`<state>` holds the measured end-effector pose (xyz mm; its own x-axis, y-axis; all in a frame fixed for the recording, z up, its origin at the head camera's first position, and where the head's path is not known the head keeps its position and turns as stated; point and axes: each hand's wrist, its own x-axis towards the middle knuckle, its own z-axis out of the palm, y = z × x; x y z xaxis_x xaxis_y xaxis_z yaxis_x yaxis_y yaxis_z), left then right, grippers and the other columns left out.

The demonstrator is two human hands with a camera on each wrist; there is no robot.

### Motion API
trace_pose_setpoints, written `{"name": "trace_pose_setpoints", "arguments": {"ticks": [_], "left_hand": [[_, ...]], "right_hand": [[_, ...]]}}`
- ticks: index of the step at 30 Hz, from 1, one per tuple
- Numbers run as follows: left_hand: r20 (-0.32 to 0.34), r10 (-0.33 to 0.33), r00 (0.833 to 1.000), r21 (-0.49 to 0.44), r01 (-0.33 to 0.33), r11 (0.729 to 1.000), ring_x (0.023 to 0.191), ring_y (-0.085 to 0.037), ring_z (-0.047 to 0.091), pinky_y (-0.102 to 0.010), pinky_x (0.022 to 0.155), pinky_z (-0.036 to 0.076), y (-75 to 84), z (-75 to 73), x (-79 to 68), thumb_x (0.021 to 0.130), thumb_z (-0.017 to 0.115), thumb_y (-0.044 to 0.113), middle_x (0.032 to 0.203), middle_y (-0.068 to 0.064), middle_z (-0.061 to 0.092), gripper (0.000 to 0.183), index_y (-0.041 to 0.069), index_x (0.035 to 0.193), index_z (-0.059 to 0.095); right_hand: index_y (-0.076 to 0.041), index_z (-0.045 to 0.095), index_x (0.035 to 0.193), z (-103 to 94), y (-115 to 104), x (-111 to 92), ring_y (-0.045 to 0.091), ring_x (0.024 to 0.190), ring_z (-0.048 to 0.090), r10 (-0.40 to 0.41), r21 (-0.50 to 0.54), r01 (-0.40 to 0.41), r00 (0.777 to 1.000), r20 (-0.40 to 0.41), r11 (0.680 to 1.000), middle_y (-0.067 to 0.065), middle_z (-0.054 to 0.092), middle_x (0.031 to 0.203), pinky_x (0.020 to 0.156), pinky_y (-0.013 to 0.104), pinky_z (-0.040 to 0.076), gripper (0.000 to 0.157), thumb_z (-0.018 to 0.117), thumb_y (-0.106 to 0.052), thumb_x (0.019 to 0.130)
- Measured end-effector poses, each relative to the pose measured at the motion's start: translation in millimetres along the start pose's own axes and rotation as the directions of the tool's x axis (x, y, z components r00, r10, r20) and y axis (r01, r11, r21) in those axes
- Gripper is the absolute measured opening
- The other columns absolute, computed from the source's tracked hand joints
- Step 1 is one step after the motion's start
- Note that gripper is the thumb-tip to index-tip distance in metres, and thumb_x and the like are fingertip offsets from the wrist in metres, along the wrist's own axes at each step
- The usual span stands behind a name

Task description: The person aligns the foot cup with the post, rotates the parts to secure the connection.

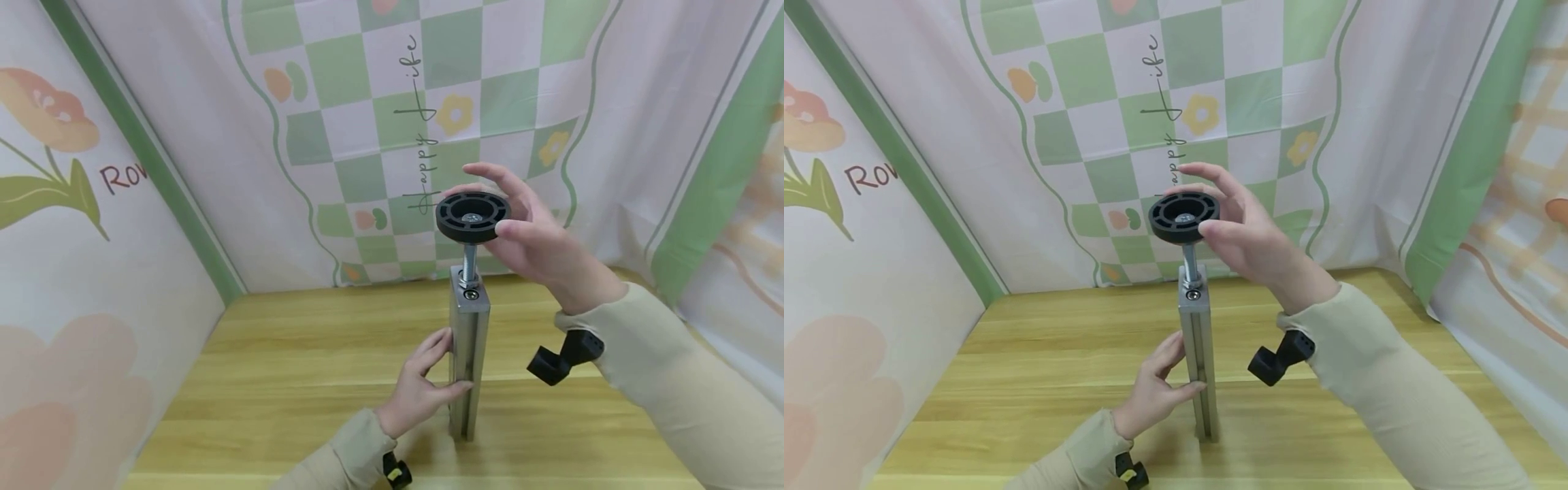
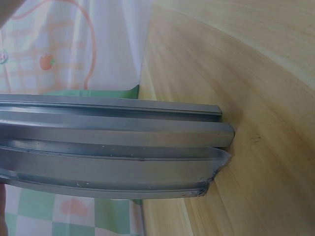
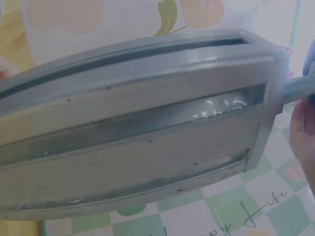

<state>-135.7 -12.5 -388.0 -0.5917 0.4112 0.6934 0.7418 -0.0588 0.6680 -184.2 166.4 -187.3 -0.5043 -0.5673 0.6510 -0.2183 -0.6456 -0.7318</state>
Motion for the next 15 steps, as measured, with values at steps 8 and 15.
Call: {"name": "trace_pose_setpoints", "arguments": {"ticks": [8,15], "left_hand": [[0.003,-0.009,1.000,0.004,0.009,1.000,0.115,-0.033,0.054,-0.037,0.104,0.045,-2.0,-1.5,-0.8,0.074,0.073,-0.009,0.137,-0.026,0.044,0.080,0.002,0.143,0.034],[-0.010,0.003,1.000,-0.002,-0.003,1.000,0.113,-0.033,0.055,-0.037,0.104,0.046,-1.6,-3.4,-1.7,0.072,0.074,-0.010,0.135,-0.029,0.044,0.082,0.004,0.143,0.034]], "right_hand": [[-0.015,0.048,0.129,31.4,-10,0,0.019,0.097,0.059,-0.033,-0.403,-0.110,0.943,-0.332,0.909,0.009,0.053,0.114,0.077,0.020,0.056,0.058,0.062,0.009,0.079],[-0.016,0.051,0.121,53.0,-11,5,0.015,0.088,0.057,-0.112,-0.597,-0.232,0.869,-0.482,0.768,0.006,0.052,0.104,0.068,0.017,0.055,0.061,0.069,0.015,0.072]]}}
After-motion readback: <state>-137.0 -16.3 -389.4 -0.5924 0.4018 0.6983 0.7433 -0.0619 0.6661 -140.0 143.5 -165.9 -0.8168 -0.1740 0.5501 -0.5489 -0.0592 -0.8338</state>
